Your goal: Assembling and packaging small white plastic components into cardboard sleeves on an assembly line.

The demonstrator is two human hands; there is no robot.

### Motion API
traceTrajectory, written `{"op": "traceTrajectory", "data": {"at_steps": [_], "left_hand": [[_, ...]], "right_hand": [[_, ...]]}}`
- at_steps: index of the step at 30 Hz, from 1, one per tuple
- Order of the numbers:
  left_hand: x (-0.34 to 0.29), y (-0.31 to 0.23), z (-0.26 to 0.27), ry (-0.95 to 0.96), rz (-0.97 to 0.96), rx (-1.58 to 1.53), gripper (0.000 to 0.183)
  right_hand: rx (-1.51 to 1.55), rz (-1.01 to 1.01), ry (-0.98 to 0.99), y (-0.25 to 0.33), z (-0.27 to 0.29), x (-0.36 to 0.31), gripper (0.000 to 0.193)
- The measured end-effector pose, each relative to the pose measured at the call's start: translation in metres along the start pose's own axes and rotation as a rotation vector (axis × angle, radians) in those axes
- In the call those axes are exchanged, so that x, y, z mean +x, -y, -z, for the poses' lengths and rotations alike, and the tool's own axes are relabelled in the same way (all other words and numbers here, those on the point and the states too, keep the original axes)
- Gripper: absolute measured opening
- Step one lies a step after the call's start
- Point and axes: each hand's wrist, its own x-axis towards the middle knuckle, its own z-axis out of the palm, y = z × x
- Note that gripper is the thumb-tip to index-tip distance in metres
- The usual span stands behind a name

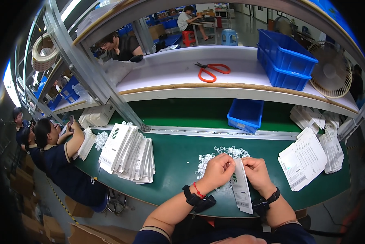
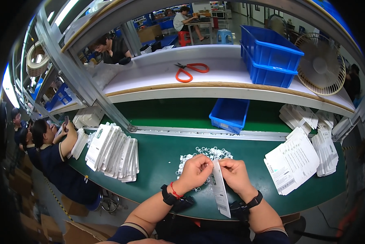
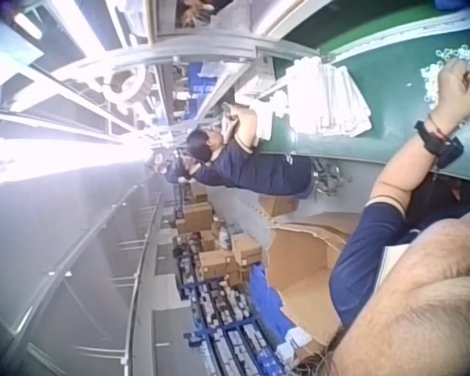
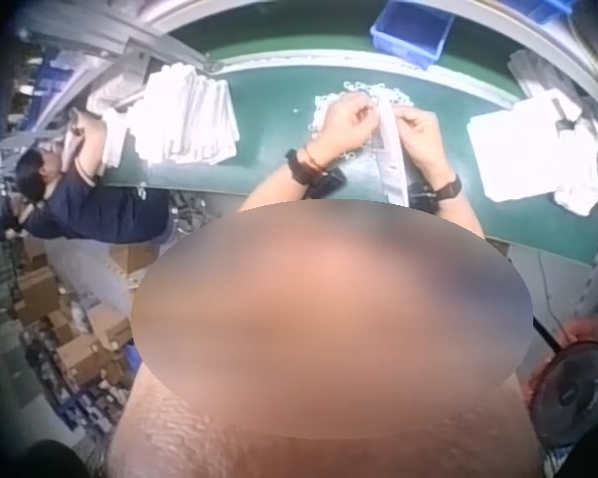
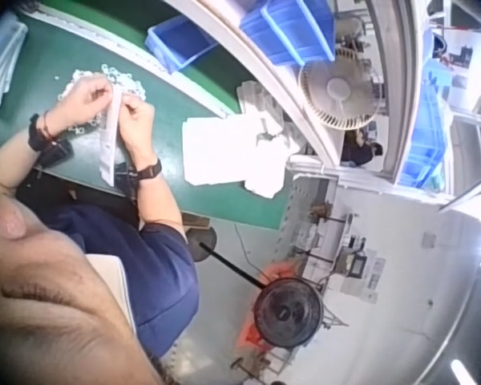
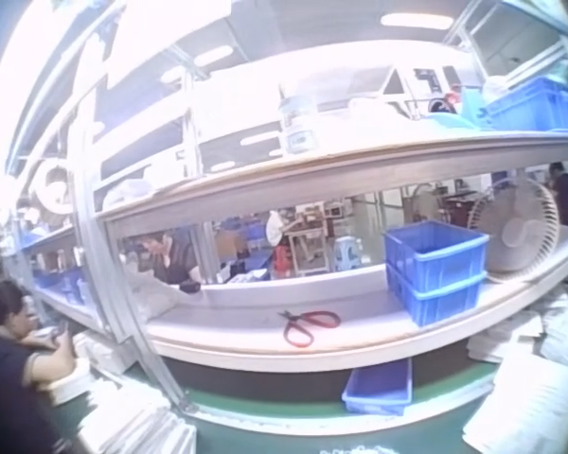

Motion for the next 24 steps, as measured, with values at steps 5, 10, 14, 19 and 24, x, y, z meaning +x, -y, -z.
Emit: {"op": "traceTrajectory", "data": {"at_steps": [5,10,14,19,24], "left_hand": [[-0.0013,-0.0022,-0.0015,-0.085,-0.284,0.234,0.007],[-0.0004,-0.0045,0.0025,0.081,-0.092,0.011,0.009],[-0.0007,-0.0065,0.0035,0.118,-0.090,-0.019,0.010],[-0.0008,-0.0057,0.0026,0.175,-0.055,-0.065,0.010],[-0.0036,-0.0015,-0.0004,0.214,-0.043,-0.106,0.012]], "right_hand": [[0.051,-0.079,-0.050,-0.0046,0.0002,0.0006,0.009],[0.170,-0.100,-0.078,-0.0039,0.0026,0.0007,0.008],[0.155,-0.089,-0.077,-0.0053,0.0025,0.0008,0.011],[0.154,-0.096,-0.078,-0.0088,0.0021,0.0009,0.016],[0.161,-0.076,-0.076,-0.0086,-0.0004,-0.0014,0.014]]}}
